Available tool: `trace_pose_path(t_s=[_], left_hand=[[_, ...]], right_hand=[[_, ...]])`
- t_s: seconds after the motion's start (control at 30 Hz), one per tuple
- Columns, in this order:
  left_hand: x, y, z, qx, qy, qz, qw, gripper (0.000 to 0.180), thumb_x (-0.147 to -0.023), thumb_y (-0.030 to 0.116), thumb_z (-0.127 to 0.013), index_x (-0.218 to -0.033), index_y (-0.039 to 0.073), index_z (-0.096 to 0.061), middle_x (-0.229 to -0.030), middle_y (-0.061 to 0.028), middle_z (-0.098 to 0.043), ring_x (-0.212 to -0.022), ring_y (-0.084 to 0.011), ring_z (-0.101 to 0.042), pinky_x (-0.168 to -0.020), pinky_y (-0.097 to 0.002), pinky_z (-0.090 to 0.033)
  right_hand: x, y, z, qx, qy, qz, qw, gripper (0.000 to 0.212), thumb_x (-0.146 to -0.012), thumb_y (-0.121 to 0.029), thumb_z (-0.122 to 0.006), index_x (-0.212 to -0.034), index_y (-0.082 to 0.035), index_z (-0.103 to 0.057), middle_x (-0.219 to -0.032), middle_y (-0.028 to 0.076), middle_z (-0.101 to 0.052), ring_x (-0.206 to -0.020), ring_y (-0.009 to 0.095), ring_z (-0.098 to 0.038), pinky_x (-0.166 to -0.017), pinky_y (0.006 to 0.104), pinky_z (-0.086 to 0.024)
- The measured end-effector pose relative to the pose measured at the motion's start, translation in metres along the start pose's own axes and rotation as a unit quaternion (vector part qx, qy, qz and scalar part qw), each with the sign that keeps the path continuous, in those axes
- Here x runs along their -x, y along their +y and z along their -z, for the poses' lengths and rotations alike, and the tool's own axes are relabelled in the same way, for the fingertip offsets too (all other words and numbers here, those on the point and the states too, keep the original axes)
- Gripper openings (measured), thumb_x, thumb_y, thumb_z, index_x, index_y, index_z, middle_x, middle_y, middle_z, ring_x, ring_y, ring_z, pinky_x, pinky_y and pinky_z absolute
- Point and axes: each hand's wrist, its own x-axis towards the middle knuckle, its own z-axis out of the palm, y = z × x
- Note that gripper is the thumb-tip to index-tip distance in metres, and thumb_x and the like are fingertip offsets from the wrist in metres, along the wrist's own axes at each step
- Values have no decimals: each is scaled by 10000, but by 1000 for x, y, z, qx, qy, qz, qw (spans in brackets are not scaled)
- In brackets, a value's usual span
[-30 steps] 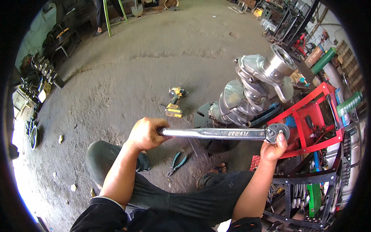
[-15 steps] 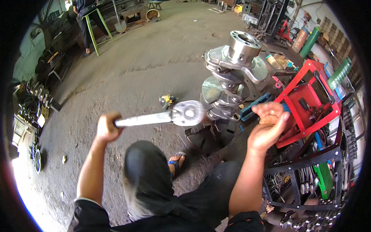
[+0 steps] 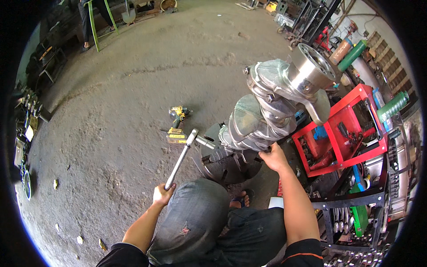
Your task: The person sits on the floor and assembles a crankshaft by attaching bearing caps and tightening bolts. They use a torque wrench and an impact driver to secure the components, then remove a cap to inspect the bearing surface.
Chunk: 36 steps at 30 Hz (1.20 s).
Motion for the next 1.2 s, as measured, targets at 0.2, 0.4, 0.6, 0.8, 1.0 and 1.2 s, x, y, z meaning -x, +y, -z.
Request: trace_pose_path(t_s=[0.2, 0.4, 0.6, 0.8, 1.0, 1.2], left_hand=[[-15, -2, -26, 43, 18, 4, 999, 544, -875, 559, -700, -829, 17, -713, -695, -186, -676, -691, -302, -695, -682, -428, -527], [-32, 6, -28, 54, 11, -13, 998, 538, -883, 510, -729, -762, -10, -662, -612, -151, -626, -596, -217, -617, -621, -406, -503], [-51, 6, -28, 60, -15, -37, 997, 546, -887, 518, -730, -717, 7, -637, -585, -73, -561, -581, -147, -509, -571, -378, -457], [-83, 7, -42, 3, -11, -88, 996, 541, -871, 583, -706, -892, 43, -727, -702, -197, -670, -693, -352, -698, -665, -434, -532], [-76, 11, -27, -56, -34, -89, 994, 572, -884, 600, -678, -920, 30, -707, -753, -214, -689, -775, -388, -716, -699, -469, -539], [-54, -9, -12, -36, -84, -79, 993, 575, -919, 576, -658, -924, 1, -666, -668, -158, -649, -672, -269, -684, -641, -434, -524]], right_hand=[[19, -28, 5, 55, -114, -54, 990, 791, -840, -433, -806, -1351, 56, -452, -1261, 297, -618, -1198, 382, -613, -996, 418, -478], [22, -21, -3, 70, -92, -11, 993, 694, -899, -413, -745, -1319, 52, -448, -1247, 305, -611, -1174, 407, -611, -990, 424, -477], [22, -24, -5, 94, -92, -26, 991, 672, -914, -426, -717, -1312, 44, -450, -1260, 308, -602, -1194, 409, -603, -994, 431, -474], [23, -21, -9, 105, -81, -18, 991, 657, -925, -477, -679, -1284, 33, -473, -1268, 296, -595, -1182, 416, -603, -989, 444, -476], [19, -22, -6, 157, -99, -13, 983, 644, -912, -530, -664, -1230, 15, -536, -1224, 257, -619, -1150, 417, -605, -963, 467, -483], [15, -26, 1, 150, -91, -9, 984, 649, -896, -554, -668, -1199, 9, -552, -1186, 246, -631, -1123, 421, -610, -952, 480, -486]])
